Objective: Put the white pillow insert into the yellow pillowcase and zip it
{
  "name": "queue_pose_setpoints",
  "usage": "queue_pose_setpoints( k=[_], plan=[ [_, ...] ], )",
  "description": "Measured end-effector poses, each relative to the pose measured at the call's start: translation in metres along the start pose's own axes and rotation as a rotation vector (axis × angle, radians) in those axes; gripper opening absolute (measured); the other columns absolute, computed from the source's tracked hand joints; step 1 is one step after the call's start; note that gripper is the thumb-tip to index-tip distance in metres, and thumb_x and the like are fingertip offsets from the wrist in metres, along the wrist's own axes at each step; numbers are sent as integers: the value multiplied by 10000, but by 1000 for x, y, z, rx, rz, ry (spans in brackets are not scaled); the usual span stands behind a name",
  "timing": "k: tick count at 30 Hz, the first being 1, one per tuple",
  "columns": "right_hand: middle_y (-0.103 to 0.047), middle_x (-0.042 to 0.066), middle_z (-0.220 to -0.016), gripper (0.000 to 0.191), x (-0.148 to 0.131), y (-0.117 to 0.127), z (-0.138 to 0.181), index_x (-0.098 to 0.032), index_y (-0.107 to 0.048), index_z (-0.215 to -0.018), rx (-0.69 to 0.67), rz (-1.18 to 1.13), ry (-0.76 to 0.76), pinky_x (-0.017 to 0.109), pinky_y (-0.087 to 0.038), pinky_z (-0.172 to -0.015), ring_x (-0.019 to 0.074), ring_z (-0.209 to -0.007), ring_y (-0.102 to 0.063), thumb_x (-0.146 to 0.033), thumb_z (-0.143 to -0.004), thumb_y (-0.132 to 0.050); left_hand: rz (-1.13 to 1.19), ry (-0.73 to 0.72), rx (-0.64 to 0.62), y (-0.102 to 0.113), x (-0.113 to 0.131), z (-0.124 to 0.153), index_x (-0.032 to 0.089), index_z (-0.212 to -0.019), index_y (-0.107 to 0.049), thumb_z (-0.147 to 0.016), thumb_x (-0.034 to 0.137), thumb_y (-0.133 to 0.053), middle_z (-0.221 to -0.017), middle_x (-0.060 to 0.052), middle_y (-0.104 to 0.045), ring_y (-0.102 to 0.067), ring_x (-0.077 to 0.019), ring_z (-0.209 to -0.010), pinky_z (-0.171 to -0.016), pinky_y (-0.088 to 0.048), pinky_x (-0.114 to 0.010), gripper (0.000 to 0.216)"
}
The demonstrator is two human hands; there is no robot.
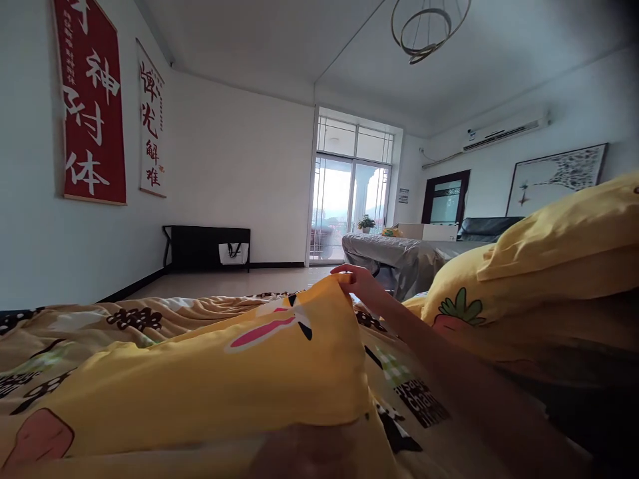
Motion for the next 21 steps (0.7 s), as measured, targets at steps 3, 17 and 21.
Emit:
queue_pose_setpoints(
  k=[3,17,21],
  plan=[
    [-603,-22,-667,372,-17,-4,6,-141,-639,-881,-41,6,62,210,-403,-543,96,-594,-503,-259,-529,-666,-224,-85,258,67,22,-20,221,-945,-691,-847,358,-440,-854,-95,-693,-629,-238,-809,-846,-472,-376,302],
    [-571,-39,-631,443,-58,21,20,-161,-660,-1083,-172,122,138,202,-372,-507,73,-549,-449,-283,-657,-669,67,-16,35,79,1,-158,144,-751,-578,-763,492,-506,-653,9,-520,-468,-121,-589,-528,-352,-243,356],
    [-627,19,-692,389,-39,40,13,-130,-666,-878,-58,-19,35,222,-438,-535,106,-601,-537,-405,-617,-758,94,3,33,83,-1,-155,143,-735,-586,-761,461,-518,-645,14,-522,-467,-121,-595,-561,-350,-251,326]
  ],
)
Point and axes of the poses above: each hand's wrist, its own z-axis away from the middle knuckle, its own y-axis out of the back of the hand, x = y × z, the point moved 10 cm from there along -z, towards the middle knuckle
